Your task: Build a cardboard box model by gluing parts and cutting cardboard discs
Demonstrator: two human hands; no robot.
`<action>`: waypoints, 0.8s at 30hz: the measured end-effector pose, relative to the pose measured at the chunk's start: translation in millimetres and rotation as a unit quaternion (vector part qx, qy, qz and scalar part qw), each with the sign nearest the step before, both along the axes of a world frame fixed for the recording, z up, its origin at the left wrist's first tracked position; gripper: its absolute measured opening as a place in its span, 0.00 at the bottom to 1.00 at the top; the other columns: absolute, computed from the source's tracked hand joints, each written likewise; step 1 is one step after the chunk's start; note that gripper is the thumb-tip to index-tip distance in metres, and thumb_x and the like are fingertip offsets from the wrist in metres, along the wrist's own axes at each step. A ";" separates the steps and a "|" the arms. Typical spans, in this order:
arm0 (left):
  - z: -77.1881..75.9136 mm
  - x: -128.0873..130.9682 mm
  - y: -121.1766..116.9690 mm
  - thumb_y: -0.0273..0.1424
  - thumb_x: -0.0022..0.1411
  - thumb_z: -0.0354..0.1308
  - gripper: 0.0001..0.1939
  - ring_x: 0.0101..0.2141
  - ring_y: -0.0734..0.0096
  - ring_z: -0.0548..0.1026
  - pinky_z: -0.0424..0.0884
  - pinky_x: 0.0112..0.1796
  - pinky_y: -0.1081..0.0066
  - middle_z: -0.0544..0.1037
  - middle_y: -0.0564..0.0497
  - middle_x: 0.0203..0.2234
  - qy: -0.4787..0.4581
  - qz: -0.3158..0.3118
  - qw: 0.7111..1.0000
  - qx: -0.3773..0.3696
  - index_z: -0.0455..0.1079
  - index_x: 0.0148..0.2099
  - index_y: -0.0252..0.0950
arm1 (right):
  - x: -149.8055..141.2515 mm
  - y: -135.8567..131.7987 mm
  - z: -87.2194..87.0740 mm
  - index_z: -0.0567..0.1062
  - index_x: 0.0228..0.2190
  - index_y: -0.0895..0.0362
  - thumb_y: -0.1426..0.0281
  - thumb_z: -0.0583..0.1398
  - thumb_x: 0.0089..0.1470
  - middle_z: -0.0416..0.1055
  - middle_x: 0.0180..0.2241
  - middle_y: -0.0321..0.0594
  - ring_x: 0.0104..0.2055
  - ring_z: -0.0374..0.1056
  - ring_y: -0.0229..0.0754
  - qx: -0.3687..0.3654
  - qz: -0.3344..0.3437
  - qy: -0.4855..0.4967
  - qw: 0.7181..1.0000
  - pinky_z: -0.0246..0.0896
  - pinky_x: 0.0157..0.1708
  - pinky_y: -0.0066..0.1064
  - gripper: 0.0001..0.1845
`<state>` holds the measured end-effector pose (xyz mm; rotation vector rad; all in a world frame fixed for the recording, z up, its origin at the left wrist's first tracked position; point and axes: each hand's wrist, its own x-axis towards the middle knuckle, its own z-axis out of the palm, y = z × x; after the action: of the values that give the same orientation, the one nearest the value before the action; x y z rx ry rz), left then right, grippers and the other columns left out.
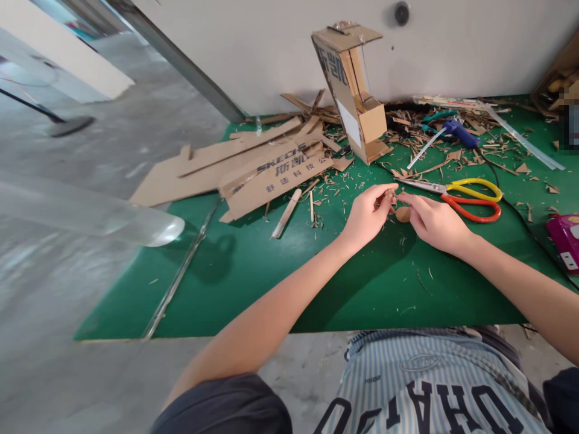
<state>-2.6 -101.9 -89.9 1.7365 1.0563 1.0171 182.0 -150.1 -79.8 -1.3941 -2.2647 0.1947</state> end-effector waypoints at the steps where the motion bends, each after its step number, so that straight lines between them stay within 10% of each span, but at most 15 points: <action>1: 0.6 0.0 -0.7 0.24 0.70 0.53 0.14 0.28 0.79 0.77 0.75 0.28 0.76 0.80 0.50 0.36 0.010 0.001 1.000 0.006 0.74 0.54 0.34 | -0.4 -0.5 0.3 0.73 0.58 0.61 0.74 0.48 0.64 0.80 0.48 0.51 0.36 0.76 0.43 0.004 0.001 -0.002 1.000 0.65 0.29 0.30 0.26; 24: -5.2 -3.7 -2.9 0.27 0.70 0.53 0.14 0.39 0.65 0.84 0.80 0.42 0.65 0.85 0.43 0.42 0.104 0.010 0.992 0.069 0.72 0.55 0.33 | -1.4 0.0 -4.4 0.76 0.57 0.61 0.74 0.49 0.62 0.81 0.41 0.49 0.32 0.74 0.41 0.023 -0.005 -0.051 0.998 0.61 0.27 0.30 0.26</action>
<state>-6.3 -104.8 -95.2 1.9815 1.1583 0.9545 180.7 -150.0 -84.2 -1.4210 -2.3286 0.0683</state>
